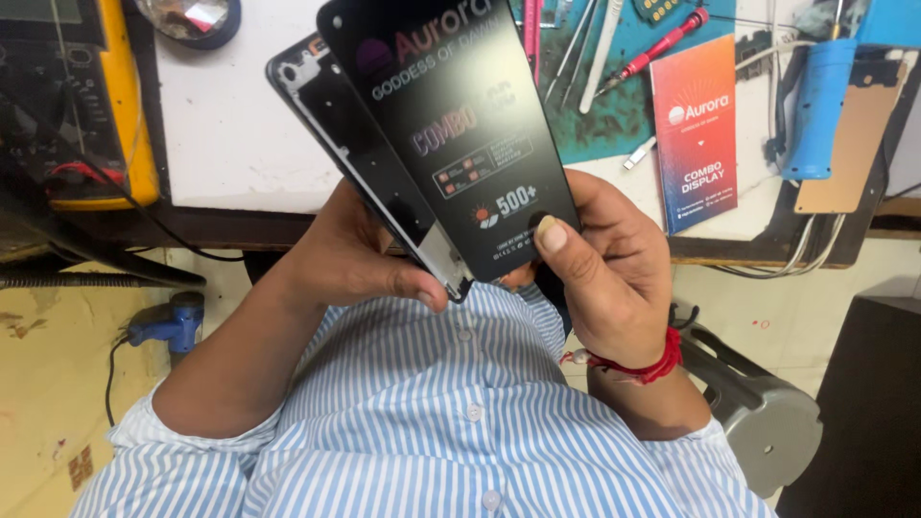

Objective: The person disassembles a smartphone, removes the old display, cleans the internal frame, and installs a new display. They use a pink plastic pry tool, a metal spudger, and a screwdriver to manipulate components and secure the new screen.

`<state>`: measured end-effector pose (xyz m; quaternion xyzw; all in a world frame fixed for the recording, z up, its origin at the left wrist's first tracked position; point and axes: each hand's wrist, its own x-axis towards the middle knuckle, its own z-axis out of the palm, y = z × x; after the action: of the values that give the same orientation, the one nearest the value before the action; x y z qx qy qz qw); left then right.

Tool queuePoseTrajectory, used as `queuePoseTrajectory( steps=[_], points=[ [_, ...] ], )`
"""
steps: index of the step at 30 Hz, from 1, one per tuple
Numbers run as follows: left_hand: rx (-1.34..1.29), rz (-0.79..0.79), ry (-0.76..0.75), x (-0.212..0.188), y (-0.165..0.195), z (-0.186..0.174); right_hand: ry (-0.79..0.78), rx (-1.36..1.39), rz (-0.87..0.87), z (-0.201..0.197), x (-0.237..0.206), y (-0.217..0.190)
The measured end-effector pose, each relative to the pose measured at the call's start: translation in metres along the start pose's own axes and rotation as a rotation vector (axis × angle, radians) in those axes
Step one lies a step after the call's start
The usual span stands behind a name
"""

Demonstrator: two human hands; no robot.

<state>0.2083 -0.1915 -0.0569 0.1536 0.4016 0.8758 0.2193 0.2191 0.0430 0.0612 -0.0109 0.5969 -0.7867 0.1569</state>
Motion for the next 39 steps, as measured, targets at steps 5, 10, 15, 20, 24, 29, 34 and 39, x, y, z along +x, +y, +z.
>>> queuePoseTrajectory(
  steps=[5,10,15,20,24,29,34,39],
  points=[
    [0.068,-0.024,0.035,0.002,0.0,0.002,0.032,-0.073,0.06,0.003,-0.003,-0.003],
    [0.028,0.014,-0.01,0.006,0.003,0.003,-0.012,-0.142,0.017,0.002,-0.009,-0.004],
    [0.095,0.019,0.003,0.007,0.003,0.003,-0.031,-0.224,-0.045,0.003,-0.011,-0.008],
    [0.107,0.051,0.008,0.007,0.002,0.004,-0.042,-0.247,-0.026,0.005,-0.011,-0.01],
    [0.066,0.061,-0.011,0.007,0.001,0.003,-0.052,-0.26,-0.038,0.005,-0.011,-0.01],
    [0.038,0.078,-0.029,0.009,0.002,0.003,-0.059,-0.256,-0.041,0.004,-0.01,-0.01],
    [0.036,0.086,-0.039,0.01,0.005,0.005,-0.048,-0.277,-0.04,0.004,-0.009,-0.01],
    [0.039,0.072,-0.028,0.01,0.006,0.005,-0.04,-0.289,-0.044,0.006,-0.01,-0.009]
  ],
)
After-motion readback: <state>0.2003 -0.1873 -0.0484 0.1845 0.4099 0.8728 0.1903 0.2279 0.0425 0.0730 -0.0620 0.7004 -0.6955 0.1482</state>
